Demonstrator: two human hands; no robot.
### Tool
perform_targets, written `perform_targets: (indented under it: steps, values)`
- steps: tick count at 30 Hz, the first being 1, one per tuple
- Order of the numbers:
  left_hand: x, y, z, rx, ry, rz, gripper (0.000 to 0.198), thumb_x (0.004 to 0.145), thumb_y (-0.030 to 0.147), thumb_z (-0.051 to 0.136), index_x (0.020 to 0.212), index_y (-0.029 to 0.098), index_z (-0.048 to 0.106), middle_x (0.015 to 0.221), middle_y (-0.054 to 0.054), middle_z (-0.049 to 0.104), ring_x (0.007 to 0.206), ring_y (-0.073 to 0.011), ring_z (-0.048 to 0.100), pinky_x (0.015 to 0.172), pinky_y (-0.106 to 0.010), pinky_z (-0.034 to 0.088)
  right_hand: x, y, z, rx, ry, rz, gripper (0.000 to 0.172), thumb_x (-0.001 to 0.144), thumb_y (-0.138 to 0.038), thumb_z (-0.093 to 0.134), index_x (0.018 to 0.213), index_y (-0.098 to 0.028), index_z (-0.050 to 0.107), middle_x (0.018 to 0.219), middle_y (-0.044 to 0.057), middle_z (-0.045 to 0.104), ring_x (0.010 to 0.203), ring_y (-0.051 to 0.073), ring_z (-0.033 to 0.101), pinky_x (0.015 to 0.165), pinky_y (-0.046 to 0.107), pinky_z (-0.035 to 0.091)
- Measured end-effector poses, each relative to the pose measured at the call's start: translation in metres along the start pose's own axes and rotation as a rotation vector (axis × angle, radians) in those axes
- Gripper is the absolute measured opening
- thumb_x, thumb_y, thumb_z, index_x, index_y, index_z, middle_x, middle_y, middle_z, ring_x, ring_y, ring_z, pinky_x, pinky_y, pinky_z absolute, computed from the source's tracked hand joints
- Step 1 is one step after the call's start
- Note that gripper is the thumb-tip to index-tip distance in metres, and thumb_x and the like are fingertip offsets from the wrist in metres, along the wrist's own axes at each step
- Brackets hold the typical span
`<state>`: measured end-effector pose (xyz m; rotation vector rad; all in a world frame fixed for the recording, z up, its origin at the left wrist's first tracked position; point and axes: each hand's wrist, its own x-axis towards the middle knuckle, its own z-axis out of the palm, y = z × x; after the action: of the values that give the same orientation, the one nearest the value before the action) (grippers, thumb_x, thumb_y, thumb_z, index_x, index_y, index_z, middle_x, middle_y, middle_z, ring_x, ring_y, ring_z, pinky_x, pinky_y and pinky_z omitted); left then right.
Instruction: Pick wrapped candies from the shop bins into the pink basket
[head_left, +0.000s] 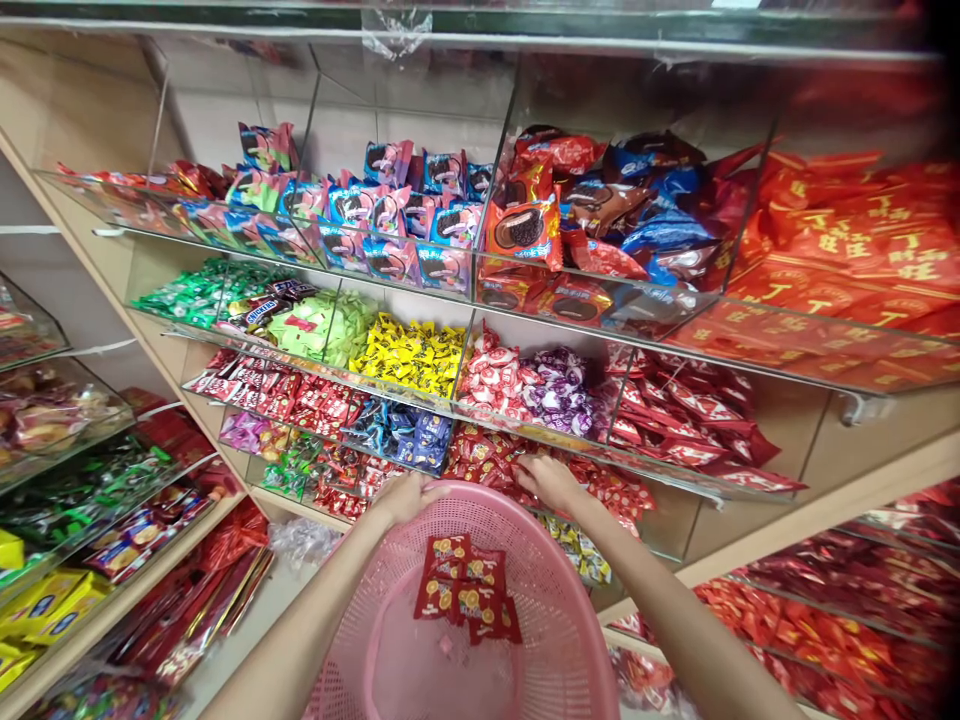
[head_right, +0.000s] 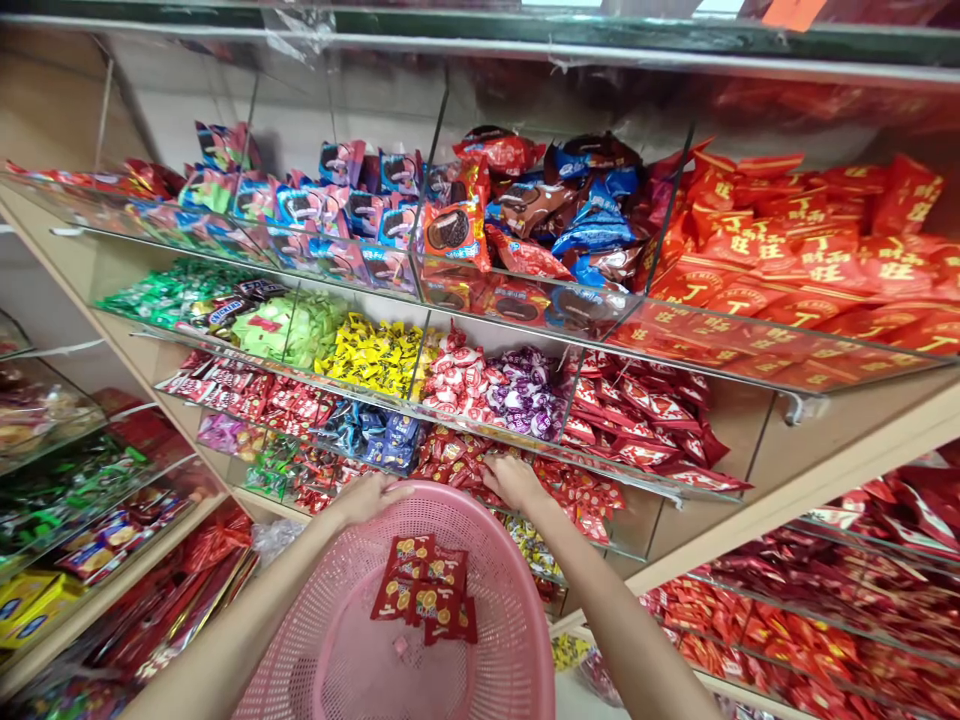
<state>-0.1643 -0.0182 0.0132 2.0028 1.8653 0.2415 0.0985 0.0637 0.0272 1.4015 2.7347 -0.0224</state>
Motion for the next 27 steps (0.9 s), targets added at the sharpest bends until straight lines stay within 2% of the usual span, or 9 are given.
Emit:
perform_targets:
  steps: [4, 8, 11, 15, 18, 20, 23, 25, 27]
  values:
    - [0.001, 0.0, 0.0, 0.006, 0.002, -0.001, 0.056, 0.075, 0.067, 0.026, 0.072, 0.023, 0.06, 0.069, -0.006, 0.066, 0.067, -0.0228, 0.061, 0.053, -0.026, 0.036, 0.0, -0.001, 0.002, 0.004, 0.037, -0.011, 0.032, 0.09, -0.034, 0.03, 0.09, -0.017, 0.057, 0.093, 0.009, 0.062, 0.092, 0.02, 0.055, 0.074, 0.025, 0.035]
    - [0.001, -0.001, 0.001, 0.013, 0.007, -0.004, 0.058, 0.074, 0.068, 0.024, 0.069, 0.022, 0.059, 0.068, -0.006, 0.066, 0.066, -0.0229, 0.061, 0.053, -0.026, 0.036, 0.0, -0.008, -0.006, 0.185, 0.16, 0.029, 0.03, 0.09, -0.033, 0.029, 0.087, -0.018, 0.055, 0.09, 0.007, 0.062, 0.085, 0.017, 0.056, 0.07, 0.023, 0.035]
    - [0.001, -0.001, 0.0, 0.012, 0.01, -0.002, 0.059, 0.073, 0.069, 0.024, 0.071, 0.022, 0.059, 0.07, -0.006, 0.066, 0.068, -0.0229, 0.061, 0.056, -0.027, 0.037, -0.005, -0.023, -0.019, 0.305, 0.286, 0.048, 0.027, 0.09, -0.032, 0.03, 0.088, -0.018, 0.054, 0.09, 0.006, 0.061, 0.083, 0.016, 0.056, 0.071, 0.023, 0.036]
    - [0.002, 0.0, 0.001, 0.006, 0.009, -0.002, 0.06, 0.073, 0.07, 0.024, 0.072, 0.022, 0.06, 0.073, -0.006, 0.067, 0.069, -0.0219, 0.062, 0.058, -0.026, 0.038, -0.022, -0.055, -0.034, 0.47, 0.354, -0.018, 0.027, 0.089, -0.036, 0.032, 0.088, -0.019, 0.053, 0.088, 0.005, 0.058, 0.078, 0.015, 0.055, 0.07, 0.025, 0.038]
    - [0.003, 0.0, 0.002, 0.015, 0.011, -0.011, 0.061, 0.073, 0.07, 0.023, 0.073, 0.022, 0.061, 0.075, -0.007, 0.067, 0.069, -0.0225, 0.062, 0.057, -0.027, 0.038, -0.036, -0.085, -0.026, 0.858, 0.258, -0.023, 0.028, 0.087, -0.038, 0.034, 0.107, -0.022, 0.044, 0.079, 0.001, 0.056, 0.068, 0.014, 0.056, 0.061, 0.025, 0.043]
    - [0.003, 0.001, 0.003, 0.025, 0.012, -0.01, 0.061, 0.073, 0.07, 0.022, 0.075, 0.023, 0.061, 0.076, -0.007, 0.068, 0.071, -0.0233, 0.062, 0.057, -0.027, 0.038, -0.043, -0.104, -0.011, 1.166, 0.034, -0.034, 0.032, 0.087, -0.038, 0.034, 0.116, -0.025, 0.035, 0.075, -0.002, 0.054, 0.061, 0.013, 0.058, 0.053, 0.024, 0.045]
    - [0.003, 0.003, 0.003, 0.044, 0.012, -0.005, 0.064, 0.072, 0.072, 0.02, 0.072, 0.023, 0.06, 0.073, -0.007, 0.067, 0.069, -0.0239, 0.061, 0.057, -0.028, 0.038, -0.049, -0.126, 0.017, 1.327, -0.25, -0.047, 0.023, 0.085, -0.037, 0.036, 0.102, -0.024, 0.043, 0.075, -0.002, 0.054, 0.058, 0.013, 0.06, 0.049, 0.024, 0.046]
    - [0.003, 0.005, 0.003, 0.057, 0.013, -0.002, 0.065, 0.071, 0.073, 0.018, 0.07, 0.022, 0.059, 0.071, -0.007, 0.066, 0.068, -0.0245, 0.061, 0.056, -0.029, 0.037, -0.052, -0.134, 0.032, 1.231, -0.226, -0.074, 0.018, 0.084, -0.033, 0.039, 0.094, -0.022, 0.048, 0.075, -0.001, 0.055, 0.06, 0.013, 0.059, 0.051, 0.024, 0.045]
    - [0.003, 0.006, 0.003, 0.068, 0.013, 0.002, 0.065, 0.071, 0.073, 0.017, 0.069, 0.023, 0.058, 0.07, -0.008, 0.066, 0.068, -0.0254, 0.062, 0.056, -0.029, 0.037, -0.054, -0.137, 0.041, 1.046, -0.107, -0.118, 0.014, 0.082, -0.027, 0.042, 0.088, -0.021, 0.053, 0.076, -0.001, 0.058, 0.067, 0.013, 0.058, 0.059, 0.023, 0.043]
